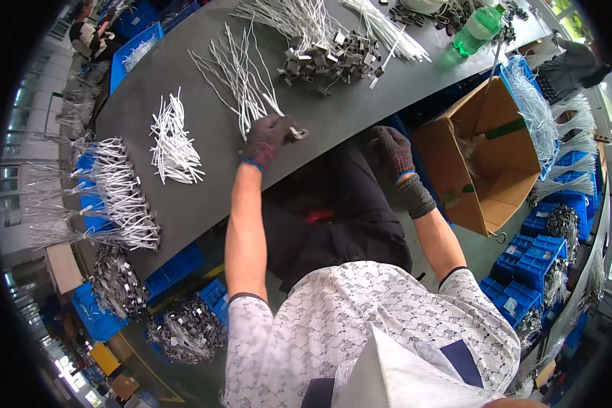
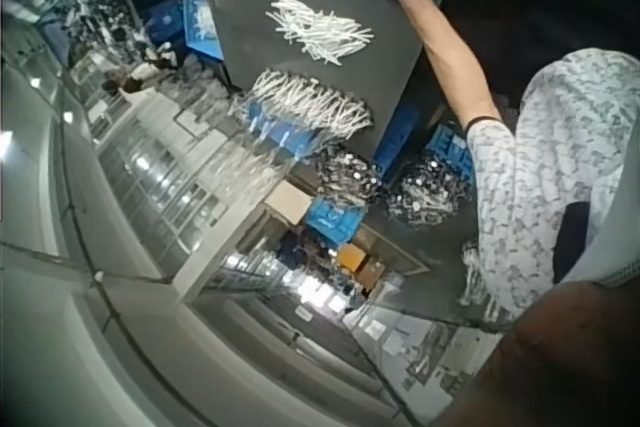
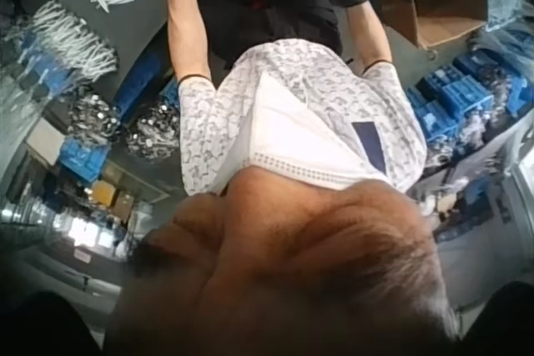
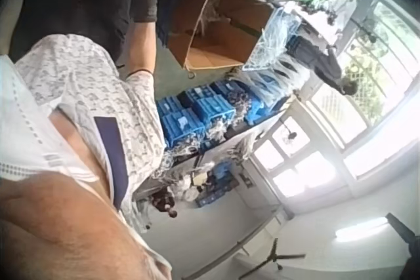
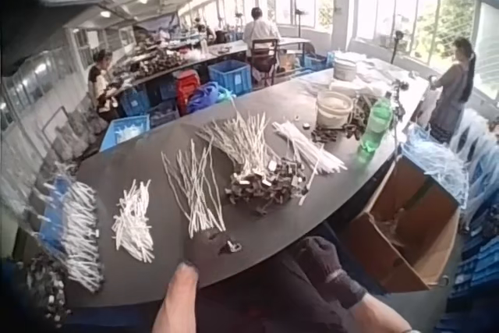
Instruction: Manual assembly of wiring harnesses by attaching components to long wires at a production station.
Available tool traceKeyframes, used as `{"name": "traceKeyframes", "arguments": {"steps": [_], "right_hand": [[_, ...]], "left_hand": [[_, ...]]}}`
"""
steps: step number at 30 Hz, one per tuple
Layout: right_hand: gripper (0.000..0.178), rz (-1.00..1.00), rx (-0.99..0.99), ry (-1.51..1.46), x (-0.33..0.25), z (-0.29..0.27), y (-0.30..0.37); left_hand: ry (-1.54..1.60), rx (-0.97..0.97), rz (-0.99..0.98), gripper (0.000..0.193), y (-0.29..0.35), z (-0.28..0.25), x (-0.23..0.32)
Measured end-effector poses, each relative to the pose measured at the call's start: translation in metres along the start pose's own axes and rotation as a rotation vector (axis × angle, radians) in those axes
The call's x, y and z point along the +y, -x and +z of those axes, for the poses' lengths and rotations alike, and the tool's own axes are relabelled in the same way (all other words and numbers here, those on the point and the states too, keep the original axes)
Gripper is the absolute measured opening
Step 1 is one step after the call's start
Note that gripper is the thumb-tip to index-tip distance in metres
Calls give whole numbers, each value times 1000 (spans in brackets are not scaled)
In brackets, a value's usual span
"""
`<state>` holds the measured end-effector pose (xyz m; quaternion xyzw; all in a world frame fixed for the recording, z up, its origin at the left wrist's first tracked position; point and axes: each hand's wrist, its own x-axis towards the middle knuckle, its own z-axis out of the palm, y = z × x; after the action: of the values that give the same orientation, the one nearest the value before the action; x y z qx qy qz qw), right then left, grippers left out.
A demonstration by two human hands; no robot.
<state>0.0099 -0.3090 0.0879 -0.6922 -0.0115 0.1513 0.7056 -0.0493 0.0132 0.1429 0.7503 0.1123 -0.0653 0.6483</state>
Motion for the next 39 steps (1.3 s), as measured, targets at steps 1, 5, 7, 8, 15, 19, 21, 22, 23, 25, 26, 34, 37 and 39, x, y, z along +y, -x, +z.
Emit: {"name": "traceKeyframes", "arguments": {"steps": [1,5,7,8,15,19,21,22,23,25,26,34,37,39], "right_hand": [[37,-9,1,2,3,-3,-12],[34,-195,179,171,-15,-10,-63],[44,-321,316,713,-41,6,-87],[54,-389,360,806,-43,3,-102],[38,-114,207,614,-20,-9,-192],[30,-400,326,899,-29,-32,-167],[33,-314,300,918,-38,-36,-157],[38,-263,269,879,-43,-22,-151],[45,-210,250,844,-47,-11,-148],[61,-218,304,883,-36,-9,-155],[64,-168,338,869,-29,-6,-165],[52,368,52,-401,18,50,-194],[57,364,225,-222,36,75,-180],[64,95,199,625,37,92,-180]], "left_hand": [[-106,112,-98,31,-7,-14,-2],[-513,411,-61,34,-11,-37,-9],[-463,533,1,35,-7,-54,-41],[-429,587,-30,35,0,-50,-41],[-592,1046,-10,33,54,-136,-127],[-737,1136,-466,39,62,-163,-135],[-819,1114,-638,42,67,-181,-147],[-861,1065,-716,45,80,-195,-164],[-900,1004,-785,48,82,-202,-173],[-890,1006,-787,45,67,-198,-171],[-858,980,-808,44,62,-200,-170],[-875,1014,-707,33,78,-224,-210],[-897,889,-580,40,74,-203,-221],[-661,924,-501,34,78,-201,-217]]}}
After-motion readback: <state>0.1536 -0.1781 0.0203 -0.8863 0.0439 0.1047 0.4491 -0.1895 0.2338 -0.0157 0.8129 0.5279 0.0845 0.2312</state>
